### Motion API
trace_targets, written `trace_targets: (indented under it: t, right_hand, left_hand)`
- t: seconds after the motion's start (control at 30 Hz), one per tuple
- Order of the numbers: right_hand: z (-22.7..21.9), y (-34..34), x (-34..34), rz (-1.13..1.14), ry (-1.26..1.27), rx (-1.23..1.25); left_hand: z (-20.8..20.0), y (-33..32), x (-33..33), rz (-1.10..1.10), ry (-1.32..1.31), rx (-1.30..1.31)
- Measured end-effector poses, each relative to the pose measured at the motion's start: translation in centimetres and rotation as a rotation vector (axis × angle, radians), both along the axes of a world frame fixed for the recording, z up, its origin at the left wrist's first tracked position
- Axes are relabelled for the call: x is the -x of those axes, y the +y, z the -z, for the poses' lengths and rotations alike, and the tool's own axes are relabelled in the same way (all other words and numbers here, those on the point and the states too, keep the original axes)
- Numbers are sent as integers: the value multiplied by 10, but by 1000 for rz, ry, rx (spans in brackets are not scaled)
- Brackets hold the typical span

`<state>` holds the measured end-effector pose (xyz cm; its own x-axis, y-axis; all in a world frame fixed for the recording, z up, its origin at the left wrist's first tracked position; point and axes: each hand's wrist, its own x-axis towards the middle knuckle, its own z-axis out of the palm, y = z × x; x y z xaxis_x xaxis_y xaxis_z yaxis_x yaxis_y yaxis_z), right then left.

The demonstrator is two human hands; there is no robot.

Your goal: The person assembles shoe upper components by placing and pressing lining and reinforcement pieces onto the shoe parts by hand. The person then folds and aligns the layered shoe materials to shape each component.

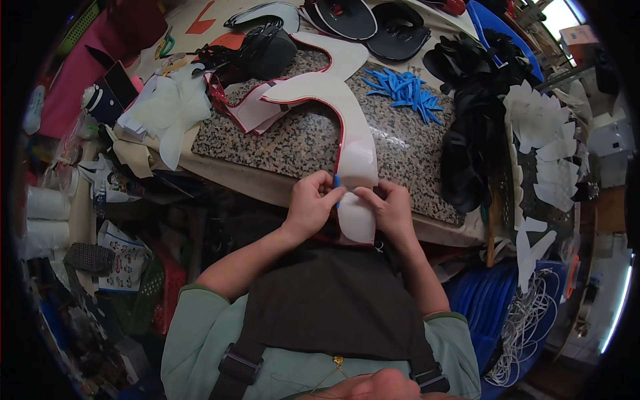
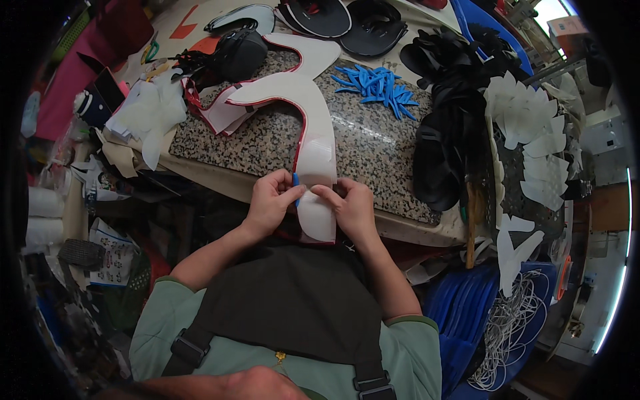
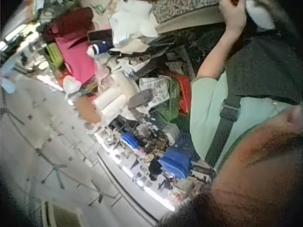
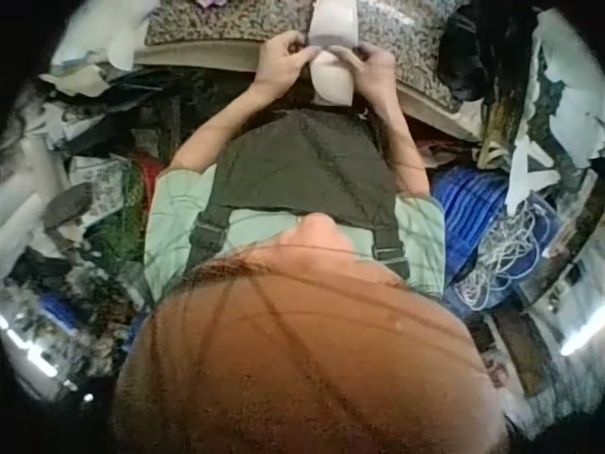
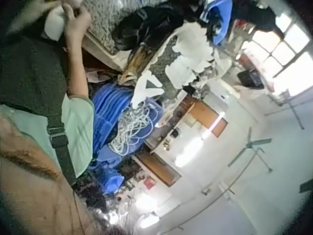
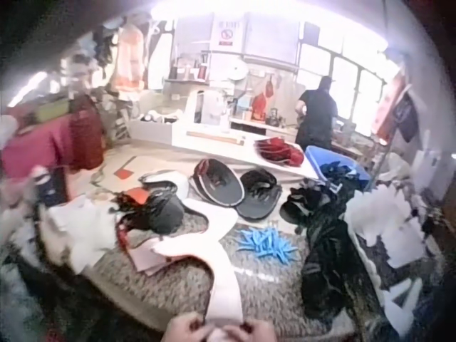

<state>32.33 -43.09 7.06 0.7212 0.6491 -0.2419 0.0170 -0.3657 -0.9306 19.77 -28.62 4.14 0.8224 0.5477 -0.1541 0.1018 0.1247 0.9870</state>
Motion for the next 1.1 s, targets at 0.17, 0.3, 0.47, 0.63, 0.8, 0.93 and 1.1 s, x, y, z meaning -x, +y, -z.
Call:
trace_targets:
  t: [0.17, 0.3, 0.47, 0.63, 0.8, 0.93, 1.1]
  right_hand:
    - [-19, -24, 15, -76, 337, -14]
    - [-20, -35, 25, -48, 150, 6]
    - [-15, -46, 40, 9, 36, -5]
    - [-30, -47, 37, 80, 349, -137]
    - [-41, -42, -35, -160, 426, -344]
    - [-79, -8, -99, -20, 721, -817]
    - [-118, -1, -73, 27, 127, -715]
  left_hand:
    - [-20, -1, -18, 206, -139, 519]
    - [-12, -11, -42, 188, -221, 423]
    - [-19, -14, -68, 109, -257, 575]
    - [-34, -17, -83, 180, -391, 288]
    - [-91, 9, -53, 487, -367, 112]
    - [-148, 45, -34, 959, -191, -554]
    - [-251, 89, -34, 949, 286, -1119]
